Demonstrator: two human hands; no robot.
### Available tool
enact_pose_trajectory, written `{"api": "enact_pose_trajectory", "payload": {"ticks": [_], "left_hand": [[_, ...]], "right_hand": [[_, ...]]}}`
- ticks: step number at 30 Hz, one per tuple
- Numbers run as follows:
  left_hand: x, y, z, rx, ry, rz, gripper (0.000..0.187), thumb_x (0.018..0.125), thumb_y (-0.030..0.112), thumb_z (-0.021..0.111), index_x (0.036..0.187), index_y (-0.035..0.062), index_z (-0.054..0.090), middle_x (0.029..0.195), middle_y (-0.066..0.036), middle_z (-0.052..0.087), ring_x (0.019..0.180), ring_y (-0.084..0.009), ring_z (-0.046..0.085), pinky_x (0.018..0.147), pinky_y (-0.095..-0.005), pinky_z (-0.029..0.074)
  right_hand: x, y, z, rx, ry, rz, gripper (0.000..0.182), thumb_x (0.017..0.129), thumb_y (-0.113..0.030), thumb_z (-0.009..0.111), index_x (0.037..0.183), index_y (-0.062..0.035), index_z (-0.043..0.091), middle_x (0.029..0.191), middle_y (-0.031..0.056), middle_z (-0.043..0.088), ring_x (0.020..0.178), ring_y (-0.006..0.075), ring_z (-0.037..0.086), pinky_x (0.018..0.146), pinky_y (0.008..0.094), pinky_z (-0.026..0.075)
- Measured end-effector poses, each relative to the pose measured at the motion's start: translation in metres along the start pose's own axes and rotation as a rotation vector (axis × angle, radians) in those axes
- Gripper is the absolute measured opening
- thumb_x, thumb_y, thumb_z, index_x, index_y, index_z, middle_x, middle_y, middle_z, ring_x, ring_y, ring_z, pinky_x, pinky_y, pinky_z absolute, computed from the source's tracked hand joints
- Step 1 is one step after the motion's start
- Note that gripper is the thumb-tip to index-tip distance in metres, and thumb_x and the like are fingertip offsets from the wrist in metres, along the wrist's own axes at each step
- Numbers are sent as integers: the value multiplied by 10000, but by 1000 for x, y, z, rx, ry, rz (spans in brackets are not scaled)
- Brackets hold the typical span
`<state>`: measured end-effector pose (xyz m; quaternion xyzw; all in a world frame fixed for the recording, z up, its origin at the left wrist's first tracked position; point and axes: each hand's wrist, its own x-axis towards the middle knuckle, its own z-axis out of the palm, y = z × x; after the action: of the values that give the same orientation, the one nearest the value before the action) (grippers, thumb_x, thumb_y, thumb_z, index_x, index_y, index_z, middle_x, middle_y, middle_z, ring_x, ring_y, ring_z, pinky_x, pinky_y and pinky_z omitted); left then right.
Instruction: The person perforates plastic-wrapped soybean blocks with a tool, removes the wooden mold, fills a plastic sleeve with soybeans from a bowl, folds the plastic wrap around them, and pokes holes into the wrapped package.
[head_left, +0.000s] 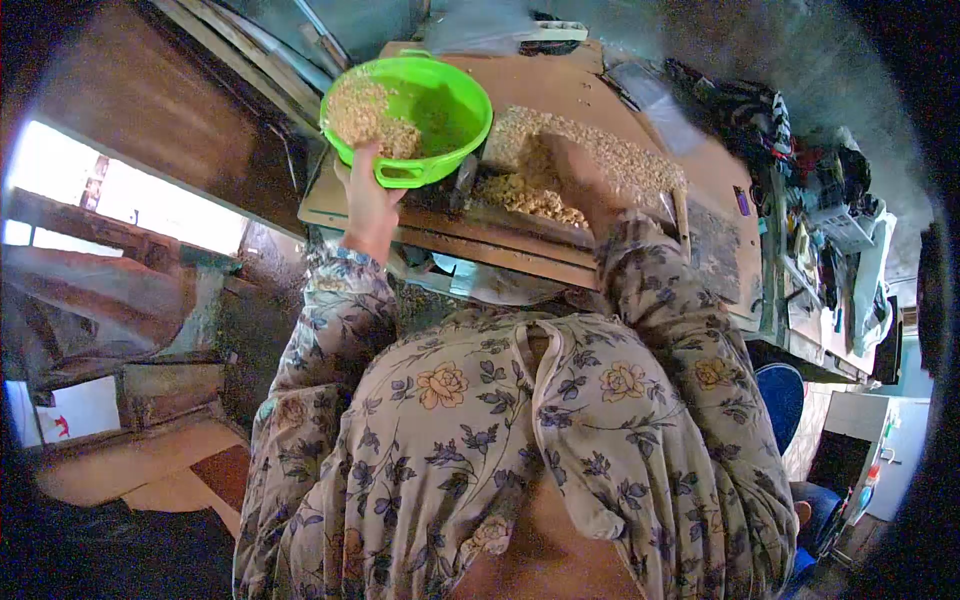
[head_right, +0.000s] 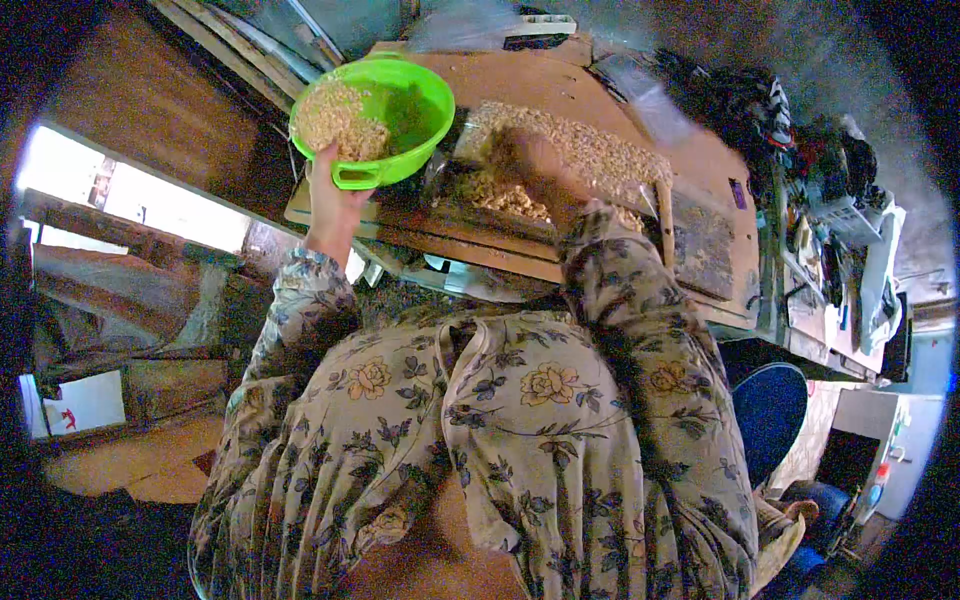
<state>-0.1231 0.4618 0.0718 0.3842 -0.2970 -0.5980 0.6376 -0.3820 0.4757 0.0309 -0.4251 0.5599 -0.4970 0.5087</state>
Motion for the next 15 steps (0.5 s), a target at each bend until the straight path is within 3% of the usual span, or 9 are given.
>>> {"api": "enact_pose_trajectory", "payload": {"ticks": [1, 3, 4, 6, 8, 10, 15], "left_hand": [[2, -2, -3, -1, 2, -1, 513, 729, 342, 544, 1160, 140, 352, 1115, -84, 454, 974, -275, 504, 709, -427, 476], [-2, -4, -8, 29, -11, -9, 503, 731, 347, 541, 1151, 150, 345, 1098, -79, 459, 976, -272, 499, 711, -430, 470], [-1, -6, -9, 22, 26, -22, 490, 737, 341, 534, 1145, 150, 344, 1084, -75, 465, 961, -266, 506, 679, -412, 477], [-3, -4, -10, 41, 43, -41, 486, 744, 350, 519, 1150, 148, 346, 1094, -73, 466, 974, -261, 501, 701, -419, 467], [2, -5, -20, 60, 58, -58, 483, 750, 359, 503, 1155, 146, 349, 1104, -72, 467, 986, -257, 495, 724, -425, 457], [19, -14, -40, -56, -115, -109, 609, 697, 309, 574, 1199, 192, 249, 1152, -97, 400, 1019, -276, 463, 766, -471, 443], [35, -32, -43, -124, -85, -218, 526, 713, 375, 525, 1169, 202, 329, 1143, -51, 452, 1015, -245, 475, 770, -448, 432]], "right_hand": [[-3, 1, 7, -2, -1, 2, 306, 846, -277, 421, 924, -15, 558, 852, 108, 601, 719, 249, 592, 633, 345, 492], [-6, 3, 19, -702, -8, -400, 264, 781, -259, 468, 880, -50, 594, 760, 139, 614, 668, 277, 589, 642, 369, 466], [-1, 10, 25, -704, -11, -395, 264, 781, -259, 468, 880, -50, 594, 760, 139, 614, 668, 277, 589, 642, 369, 466], [10, 30, 33, -981, -38, -821, 263, 749, -232, 486, 908, -59, 604, 830, 154, 616, 727, 317, 586, 707, 379, 464], [18, 36, 30, -955, -129, -746, 264, 747, -227, 487, 916, -62, 604, 855, 163, 610, 752, 329, 580, 726, 385, 460], [8, 20, 36, -930, -218, -674, 266, 744, -223, 489, 924, -64, 603, 880, 172, 603, 776, 340, 575, 745, 391, 456], [-11, -14, 39, -1132, -175, -534, 242, 734, -216, 496, 885, -58, 601, 849, 179, 596, 767, 344, 571, 736, 411, 453]]}}
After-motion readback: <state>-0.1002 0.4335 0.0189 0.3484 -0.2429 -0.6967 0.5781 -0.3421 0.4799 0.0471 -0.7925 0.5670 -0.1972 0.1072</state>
